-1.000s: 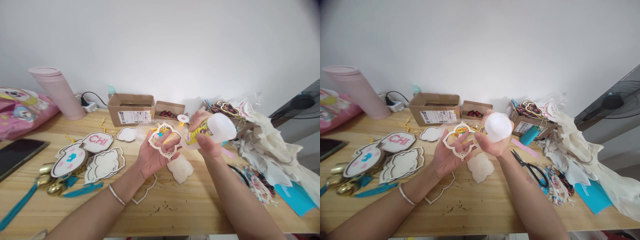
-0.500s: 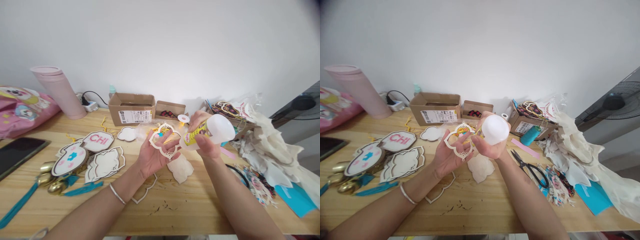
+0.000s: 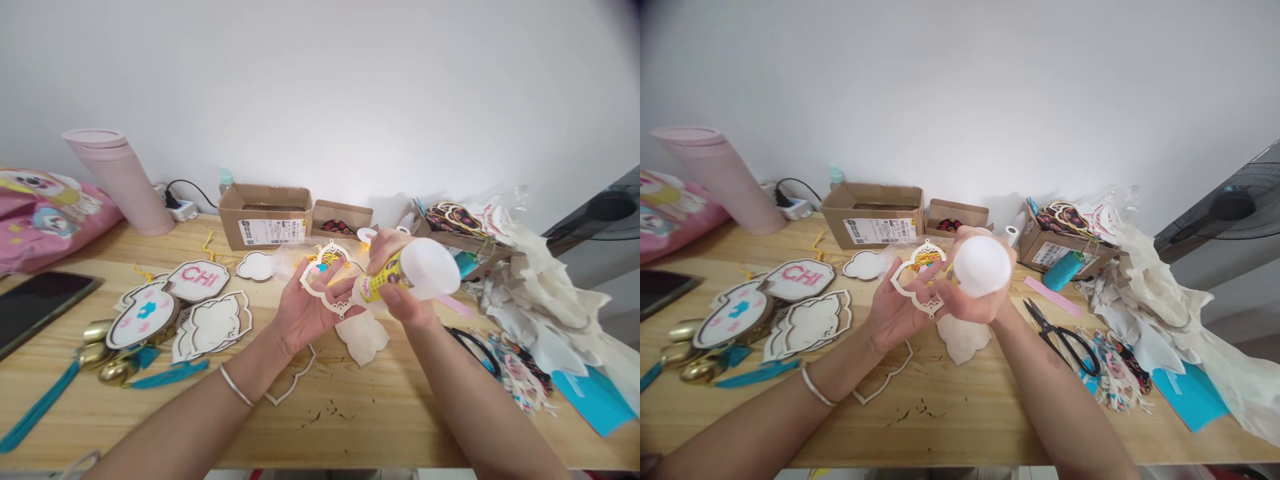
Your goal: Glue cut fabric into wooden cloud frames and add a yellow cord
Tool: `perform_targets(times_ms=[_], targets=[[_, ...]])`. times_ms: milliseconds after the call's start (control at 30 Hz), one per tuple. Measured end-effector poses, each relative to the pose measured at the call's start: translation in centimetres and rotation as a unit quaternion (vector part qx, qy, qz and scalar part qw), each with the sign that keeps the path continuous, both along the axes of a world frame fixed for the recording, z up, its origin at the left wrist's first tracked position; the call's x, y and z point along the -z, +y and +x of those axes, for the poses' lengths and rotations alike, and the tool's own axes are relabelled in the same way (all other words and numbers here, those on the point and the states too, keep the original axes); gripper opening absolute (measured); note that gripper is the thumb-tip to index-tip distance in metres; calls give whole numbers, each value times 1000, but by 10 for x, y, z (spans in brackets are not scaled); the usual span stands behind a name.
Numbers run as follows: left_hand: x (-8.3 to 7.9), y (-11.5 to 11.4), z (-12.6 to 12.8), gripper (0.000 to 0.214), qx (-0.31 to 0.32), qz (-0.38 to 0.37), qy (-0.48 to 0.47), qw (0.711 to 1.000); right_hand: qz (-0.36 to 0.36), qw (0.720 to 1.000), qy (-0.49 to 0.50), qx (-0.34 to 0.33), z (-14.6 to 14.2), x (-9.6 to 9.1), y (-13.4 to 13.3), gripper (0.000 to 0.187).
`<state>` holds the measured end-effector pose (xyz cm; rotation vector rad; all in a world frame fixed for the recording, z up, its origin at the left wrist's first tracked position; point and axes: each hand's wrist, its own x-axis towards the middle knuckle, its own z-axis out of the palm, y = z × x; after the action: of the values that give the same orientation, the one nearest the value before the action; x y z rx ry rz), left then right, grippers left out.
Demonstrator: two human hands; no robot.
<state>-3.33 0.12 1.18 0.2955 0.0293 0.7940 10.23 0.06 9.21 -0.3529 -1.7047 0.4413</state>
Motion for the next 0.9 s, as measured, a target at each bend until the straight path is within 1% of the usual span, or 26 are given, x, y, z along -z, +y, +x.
perform_targets(times_ms=[100,167,233,333,500,600,667,733,900], targets=[[0,1,1,67,-8,-19,-6,1000,8,1000,12,5,1,1,0,18],[-1,0,1,66,-9,-23,-13,1000,7,1000,-9,1,1,2,1,17],[-1,0,1,66,-9,-26,-13,1000,5,1000,-14,12,2,3,2,19],[-1,-1,1,67,-16,-40,0,999,1,999,17,35,2,5,4,24],[0,1,1,65,-17,-34,-2,999,-7,1000,5,7,1,7,4,20],[0,1,1,65,-24,-35,-3,999,-13,999,21,40,4,8,7,24],[0,0,1,65,-28,-42,1,999,-11,998,30,49,5,8,8,24],[-1,0,1,65,-28,-48,6,998,-4,999,27,42,3,7,7,23],[0,1,0,64,-18,-37,1,999,10,1000,-14,2,-4,6,1,14]])
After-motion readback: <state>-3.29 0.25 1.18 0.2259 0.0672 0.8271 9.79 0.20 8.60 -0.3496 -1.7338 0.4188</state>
